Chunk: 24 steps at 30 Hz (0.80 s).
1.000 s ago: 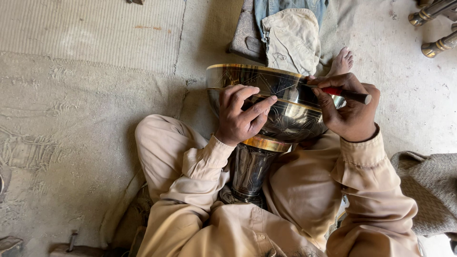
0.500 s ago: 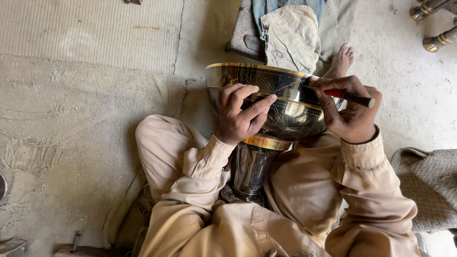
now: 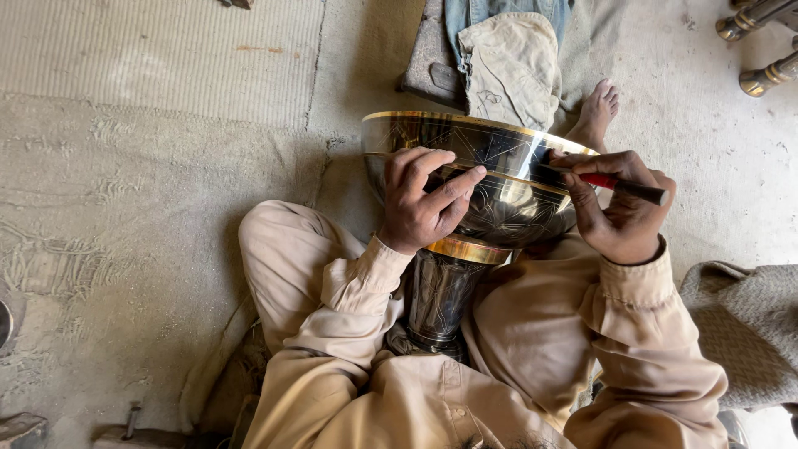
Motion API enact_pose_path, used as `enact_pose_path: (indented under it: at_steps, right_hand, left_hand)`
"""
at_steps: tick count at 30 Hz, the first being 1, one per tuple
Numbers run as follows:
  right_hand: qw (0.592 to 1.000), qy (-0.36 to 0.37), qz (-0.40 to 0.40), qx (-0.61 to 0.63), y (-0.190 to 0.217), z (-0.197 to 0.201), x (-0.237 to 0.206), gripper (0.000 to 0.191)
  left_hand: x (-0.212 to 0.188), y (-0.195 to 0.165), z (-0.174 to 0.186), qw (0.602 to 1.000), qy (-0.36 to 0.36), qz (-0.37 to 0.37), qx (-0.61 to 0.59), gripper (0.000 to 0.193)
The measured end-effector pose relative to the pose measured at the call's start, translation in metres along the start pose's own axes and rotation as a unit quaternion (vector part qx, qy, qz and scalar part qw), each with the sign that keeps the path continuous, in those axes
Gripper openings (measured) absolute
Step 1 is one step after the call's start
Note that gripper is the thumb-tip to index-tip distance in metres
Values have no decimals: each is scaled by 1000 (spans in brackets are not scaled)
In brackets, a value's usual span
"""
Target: The person sits on the floor and uses a small hand tool to engrave geometric patterns onto the surface of a metal bowl. The person holds the bowl steady with one hand while carefully carving lines into the metal with the other.
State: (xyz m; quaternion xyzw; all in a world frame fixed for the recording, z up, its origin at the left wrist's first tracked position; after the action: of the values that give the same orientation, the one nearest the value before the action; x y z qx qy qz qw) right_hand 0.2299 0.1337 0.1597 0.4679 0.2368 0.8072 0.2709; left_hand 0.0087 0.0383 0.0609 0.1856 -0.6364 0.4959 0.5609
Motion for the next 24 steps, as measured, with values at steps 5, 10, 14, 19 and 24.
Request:
enact_pose_path:
  at_steps: [5,10,14,19,24]
  right_hand:
    - [1000,-8,-3,15,-5,3,-7,9]
    - [999,-29,-17,-2,-10,6,-14,10]
    - [1000,-21,-6,20,-11,7,-18,10]
    - [999,-35,-25,13,-15,9,-24,11]
    - [999,-36,-9,14,-18,11,-29,12]
  left_hand:
    - [0,0,-1,1000,5,5,-8,40]
    - [-2,0,0,1000,0,10,-3,40]
    - [-1,0,-1,1000,6,8,-5,40]
    - [-1,0,0,1000,1,7,-2,39]
    - [-2,0,-1,1000,2,6,-3,39]
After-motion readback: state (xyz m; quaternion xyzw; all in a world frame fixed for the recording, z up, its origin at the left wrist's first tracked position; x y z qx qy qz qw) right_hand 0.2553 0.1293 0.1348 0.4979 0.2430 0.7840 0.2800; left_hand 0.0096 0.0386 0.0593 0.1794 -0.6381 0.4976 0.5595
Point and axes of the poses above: each hand's wrist, its own x-axis towards the middle knuckle, its own z-axis out of the back of the hand, y = z × x, the point moved 3 cm from there along x, towards the middle knuckle, and after that the axes turned 12 degrees about -y, right-handed, at the moved point
